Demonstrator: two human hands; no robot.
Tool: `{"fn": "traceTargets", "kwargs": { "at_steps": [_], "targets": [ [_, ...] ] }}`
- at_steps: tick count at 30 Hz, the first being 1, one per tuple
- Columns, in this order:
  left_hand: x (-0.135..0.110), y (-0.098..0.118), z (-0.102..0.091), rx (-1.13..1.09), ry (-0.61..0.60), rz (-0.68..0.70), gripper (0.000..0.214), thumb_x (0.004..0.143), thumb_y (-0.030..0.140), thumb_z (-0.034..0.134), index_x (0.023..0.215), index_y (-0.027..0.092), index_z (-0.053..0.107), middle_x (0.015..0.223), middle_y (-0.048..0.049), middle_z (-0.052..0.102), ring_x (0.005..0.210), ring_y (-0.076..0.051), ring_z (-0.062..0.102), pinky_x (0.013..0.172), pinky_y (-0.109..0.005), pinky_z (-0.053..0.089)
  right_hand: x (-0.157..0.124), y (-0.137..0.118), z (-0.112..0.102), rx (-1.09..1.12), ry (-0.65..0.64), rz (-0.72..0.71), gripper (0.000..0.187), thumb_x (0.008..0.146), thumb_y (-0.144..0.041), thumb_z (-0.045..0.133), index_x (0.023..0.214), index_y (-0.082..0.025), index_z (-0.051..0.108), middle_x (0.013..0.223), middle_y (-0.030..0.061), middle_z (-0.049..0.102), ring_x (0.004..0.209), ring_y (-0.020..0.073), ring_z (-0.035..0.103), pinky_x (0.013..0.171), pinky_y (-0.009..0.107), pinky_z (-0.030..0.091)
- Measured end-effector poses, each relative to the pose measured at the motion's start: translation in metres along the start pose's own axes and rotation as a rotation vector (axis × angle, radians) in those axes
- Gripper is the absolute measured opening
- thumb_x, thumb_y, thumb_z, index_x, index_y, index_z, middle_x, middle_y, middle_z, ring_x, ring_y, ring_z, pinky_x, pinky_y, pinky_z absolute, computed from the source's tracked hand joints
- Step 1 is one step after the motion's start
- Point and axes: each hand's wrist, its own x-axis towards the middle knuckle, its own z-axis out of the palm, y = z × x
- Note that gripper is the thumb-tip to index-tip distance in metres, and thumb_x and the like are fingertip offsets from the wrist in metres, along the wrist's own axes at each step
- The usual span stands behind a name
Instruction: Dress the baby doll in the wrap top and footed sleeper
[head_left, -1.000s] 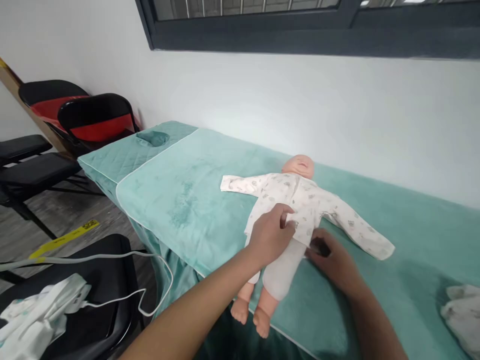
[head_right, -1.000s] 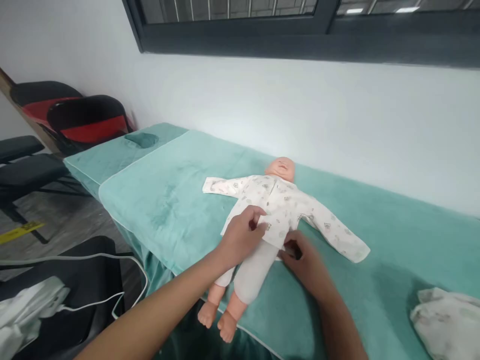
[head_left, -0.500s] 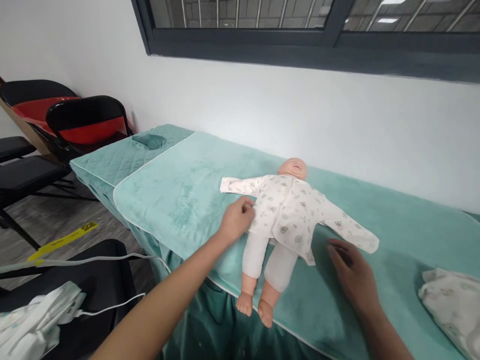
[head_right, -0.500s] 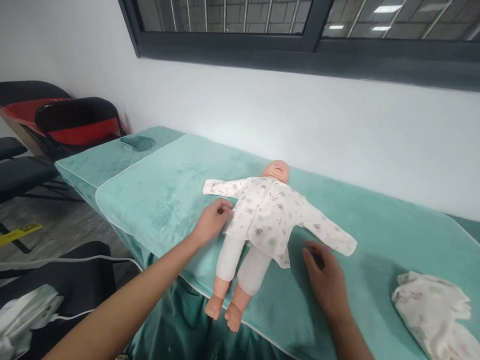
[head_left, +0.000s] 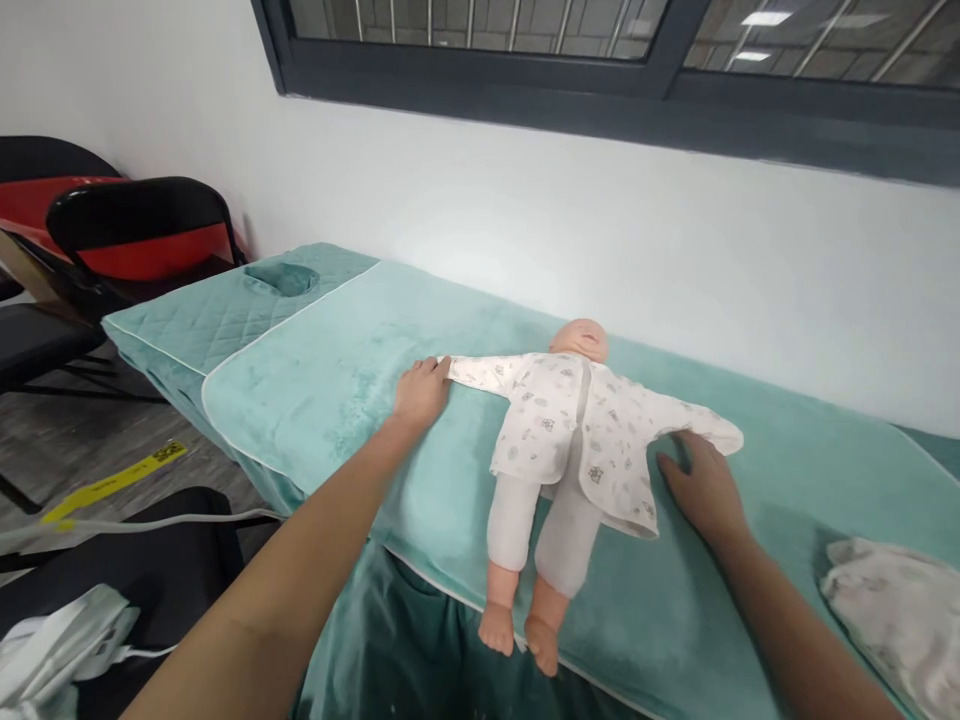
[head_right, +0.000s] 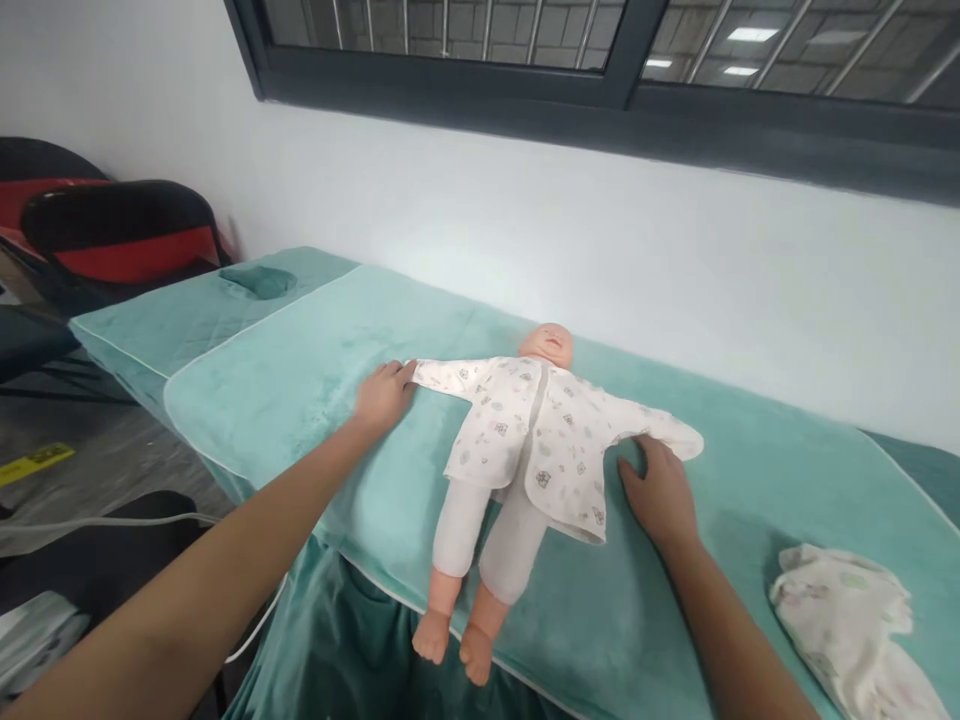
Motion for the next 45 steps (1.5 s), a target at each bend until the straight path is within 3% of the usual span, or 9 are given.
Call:
{"fn": "traceTargets", "kwargs": {
  "at_steps": [9,16,20,24,28,32,38,41,45],
  "targets": [
    [0.007,-0.003,0.005,0.041,0.050,-0.116,0.040,0.092,0.014,0.035,0.119,0.021,0.063,0.112,-0.0134,0.061,0.109,-0.029,0.053,0.083,-0.037,0.039,-0.020,-0.008,-0.001,-0.005,0.001,-0.027,0.037,0.088,-0.038,0.043,0.109,-0.019,0.067,0.118,0.0138,0.068,0.114,0.0315,0.060,0.098,0.047,0.046],
    [0.002,-0.005,0.008,0.056,0.096,-0.183,0.041,0.089,0.012,0.037,0.119,0.020,0.064,0.113,-0.0146,0.060,0.110,-0.031,0.052,0.085,-0.041,0.039,-0.052,-0.023,-0.007,0.060,0.017,-0.018,0.032,0.090,-0.038,0.044,0.109,-0.023,0.066,0.125,0.0098,0.066,0.116,0.0306,0.059,0.099,0.049,0.046],
    [0.002,-0.006,0.008,0.049,0.116,-0.202,0.041,0.089,0.011,0.037,0.119,0.020,0.063,0.114,-0.0148,0.061,0.111,-0.031,0.052,0.086,-0.042,0.039,-0.068,-0.037,-0.015,0.191,-0.018,0.010,0.034,0.091,-0.045,0.048,0.109,-0.023,0.065,0.120,0.0094,0.068,0.112,0.0301,0.059,0.098,0.049,0.046],
    [0.001,-0.005,0.007,0.041,0.134,-0.185,0.042,0.088,0.011,0.039,0.124,0.020,0.060,0.116,-0.0153,0.060,0.113,-0.031,0.052,0.088,-0.041,0.040,-0.090,-0.058,-0.024,0.433,-0.126,0.037,0.038,0.092,-0.050,0.051,0.117,-0.024,0.061,0.108,0.0078,0.068,0.097,0.0246,0.063,0.088,0.042,0.050],
    [0.002,-0.005,0.008,0.037,0.150,-0.174,0.039,0.089,0.012,0.039,0.121,0.019,0.061,0.115,-0.0156,0.060,0.113,-0.032,0.052,0.088,-0.042,0.040,-0.107,-0.075,-0.023,0.505,-0.092,-0.057,0.044,0.087,-0.049,0.062,0.122,-0.023,0.054,0.103,0.0068,0.064,0.091,0.0220,0.061,0.080,0.037,0.053],
    [0.002,-0.005,0.009,0.026,0.167,-0.193,0.037,0.088,0.011,0.040,0.118,0.018,0.061,0.113,-0.0157,0.062,0.111,-0.033,0.054,0.085,-0.043,0.042,-0.107,-0.088,-0.018,0.388,-0.031,-0.187,0.033,0.091,-0.042,0.058,0.118,-0.023,0.057,0.101,0.0071,0.063,0.088,0.0218,0.061,0.076,0.036,0.053],
    [0.004,-0.006,0.010,-0.016,0.203,-0.236,0.040,0.083,0.006,0.044,0.119,0.016,0.058,0.117,-0.0167,0.061,0.111,-0.033,0.056,0.086,-0.042,0.043,-0.099,-0.107,-0.015,0.198,0.116,-0.402,0.025,0.092,-0.028,0.055,0.117,-0.022,0.056,0.115,0.0111,0.063,0.104,0.0263,0.062,0.086,0.041,0.053],
    [0.006,-0.009,0.011,-0.053,0.228,-0.265,0.043,0.083,0.005,0.044,0.123,0.016,0.056,0.119,-0.0166,0.060,0.113,-0.032,0.056,0.088,-0.040,0.043,-0.100,-0.114,-0.017,0.150,0.154,-0.446,0.026,0.092,-0.024,0.054,0.117,-0.020,0.056,0.116,0.0122,0.063,0.105,0.0270,0.061,0.086,0.042,0.054],
    [0.009,-0.012,0.013,-0.105,0.260,-0.291,0.041,0.085,0.008,0.044,0.124,0.017,0.054,0.117,-0.0146,0.061,0.115,-0.030,0.056,0.089,-0.038,0.044,-0.103,-0.126,-0.021,0.153,0.179,-0.466,0.034,0.091,-0.033,0.060,0.121,-0.019,0.055,0.115,0.0132,0.062,0.106,0.0276,0.060,0.087,0.043,0.053]
  ]
}}
